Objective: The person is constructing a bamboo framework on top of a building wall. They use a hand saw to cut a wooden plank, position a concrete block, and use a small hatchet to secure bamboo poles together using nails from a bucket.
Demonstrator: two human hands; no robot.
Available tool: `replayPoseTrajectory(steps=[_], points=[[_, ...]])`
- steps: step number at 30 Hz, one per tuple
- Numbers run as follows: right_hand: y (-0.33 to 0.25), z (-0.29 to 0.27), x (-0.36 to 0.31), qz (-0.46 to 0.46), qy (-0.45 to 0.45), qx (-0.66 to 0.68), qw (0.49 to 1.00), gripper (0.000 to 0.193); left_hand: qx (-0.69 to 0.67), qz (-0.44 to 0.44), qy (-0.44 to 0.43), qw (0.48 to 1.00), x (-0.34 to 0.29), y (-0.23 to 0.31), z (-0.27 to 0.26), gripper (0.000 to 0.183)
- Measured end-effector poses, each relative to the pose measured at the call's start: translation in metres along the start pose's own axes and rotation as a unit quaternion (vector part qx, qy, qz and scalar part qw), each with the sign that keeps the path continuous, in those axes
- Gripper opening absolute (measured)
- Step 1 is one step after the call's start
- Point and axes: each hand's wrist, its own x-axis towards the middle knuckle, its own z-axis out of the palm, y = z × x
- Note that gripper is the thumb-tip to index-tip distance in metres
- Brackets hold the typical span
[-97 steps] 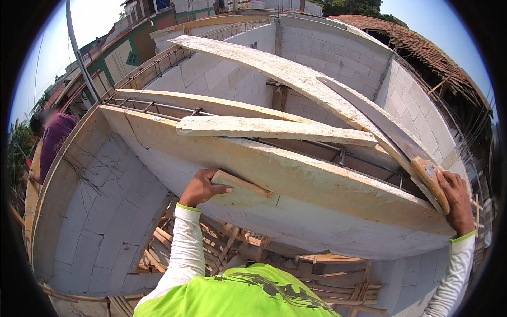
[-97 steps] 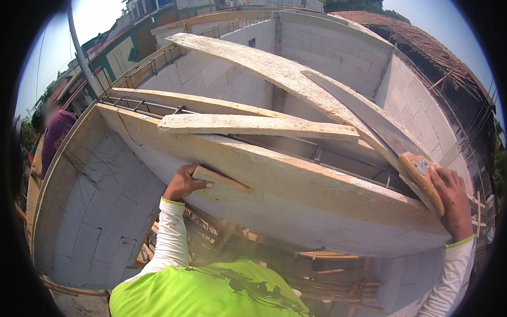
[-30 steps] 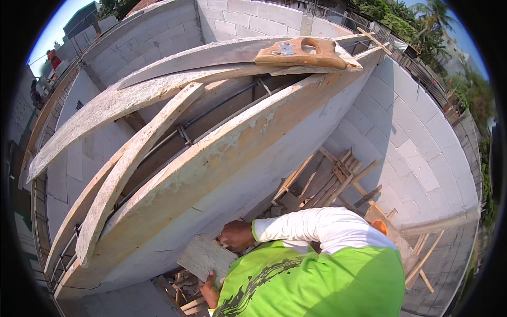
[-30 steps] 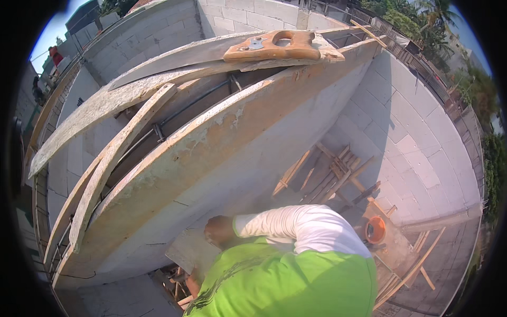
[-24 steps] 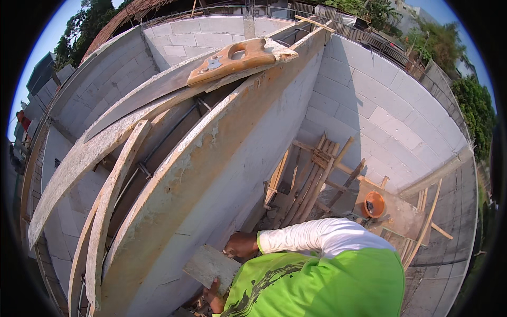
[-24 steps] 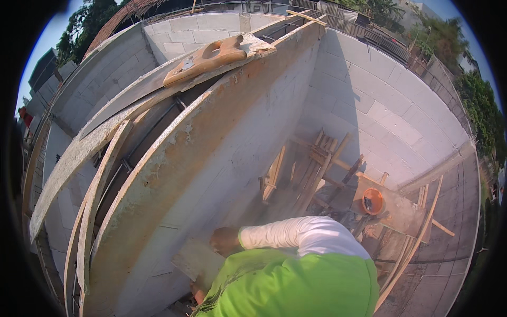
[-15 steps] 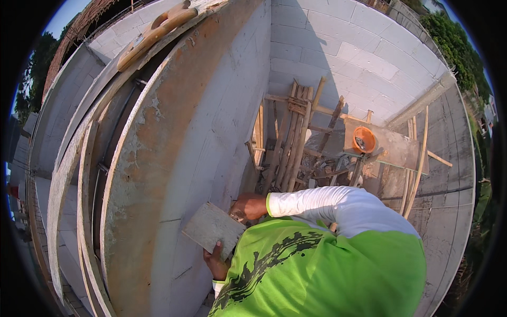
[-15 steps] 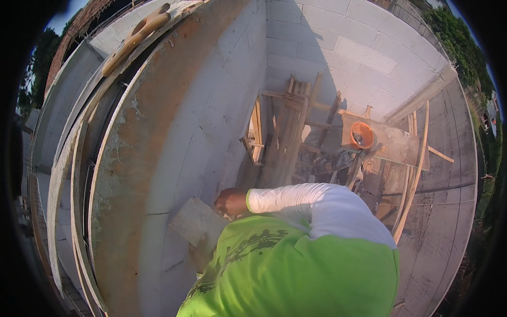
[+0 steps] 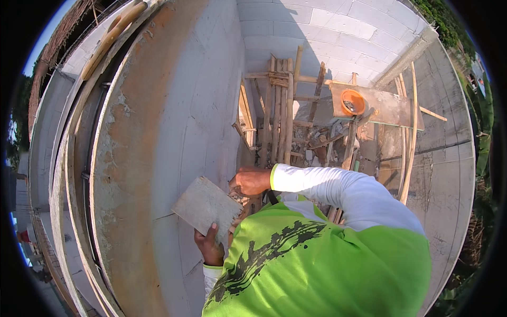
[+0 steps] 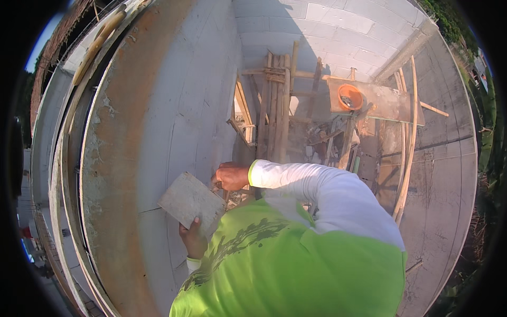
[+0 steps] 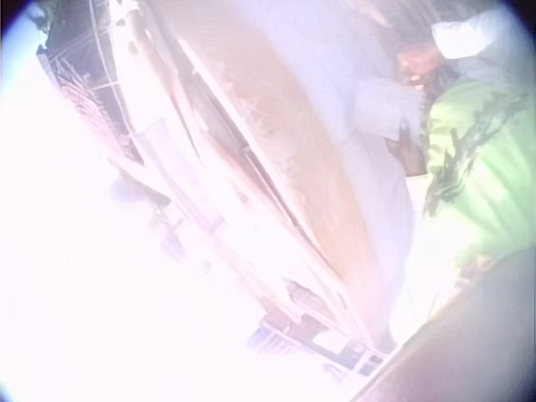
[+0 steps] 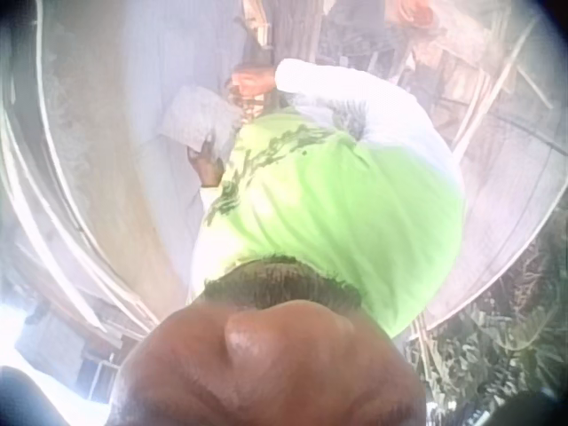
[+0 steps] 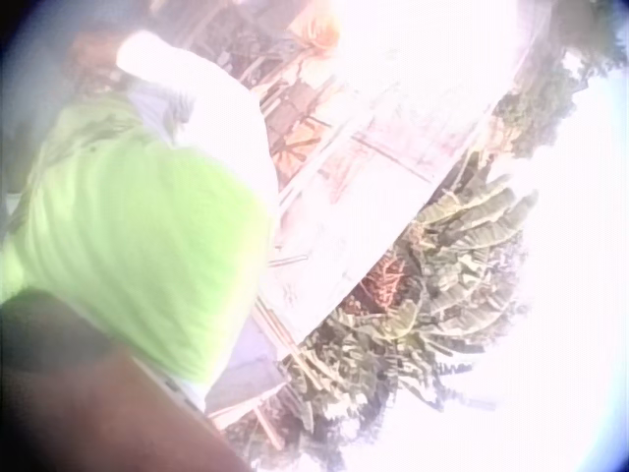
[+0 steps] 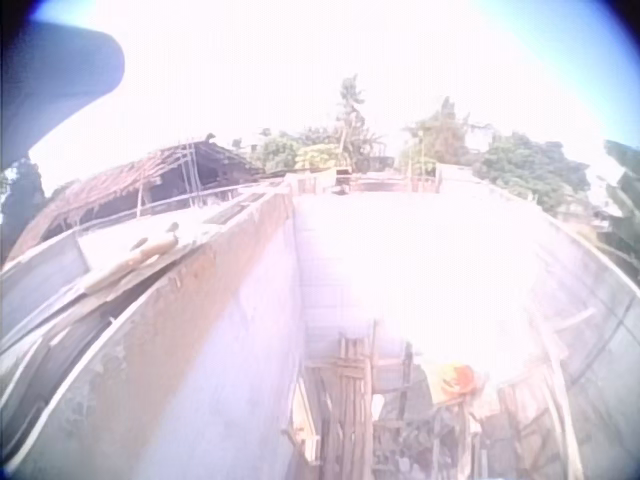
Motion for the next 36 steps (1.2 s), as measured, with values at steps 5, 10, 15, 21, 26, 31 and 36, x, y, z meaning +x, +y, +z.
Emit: replayPoseTrajectory(steps=[5,10,15,21,26,31,36], points=[[0.020,0.012,0.006,-0.021,0.098,-0.041,0.994,0.023,-0.085,0.046,-0.006,0.995,0.021,-0.012,0.003,0.045],[-0.004,-0.015,-0.018,0.092,0.155,0.420,0.889,0.056,-0.262,-0.031,-0.055,0.963,0.028,0.002,0.036,0.046],[0.008,0.041,-0.023,0.210,0.048,0.494,0.842,0.064,-0.261,-0.136,-0.082,0.952,0.039,-0.018,0.029,0.052],[0.003,0.040,-0.037,0.094,0.262,0.581,0.765,0.037,0.129,0.130,-0.036,0.982,0.063,0.044,0.055,0.062],[0.012,0.020,-0.074,0.060,0.456,0.509,0.728,0.037,0.313,0.567,0.053,0.760,0.058,0.201,0.082,0.040],[-0.009,0.008,-0.109,0.093,0.531,0.527,0.657,0.032,0.437,0.619,0.166,0.631,0.114,0.307,0.095,0.037],[0.031,0.027,-0.167,0.136,0.630,0.502,0.576,0.040,0.571,0.483,0.171,0.641,0.156,0.321,0.103,0.047]])
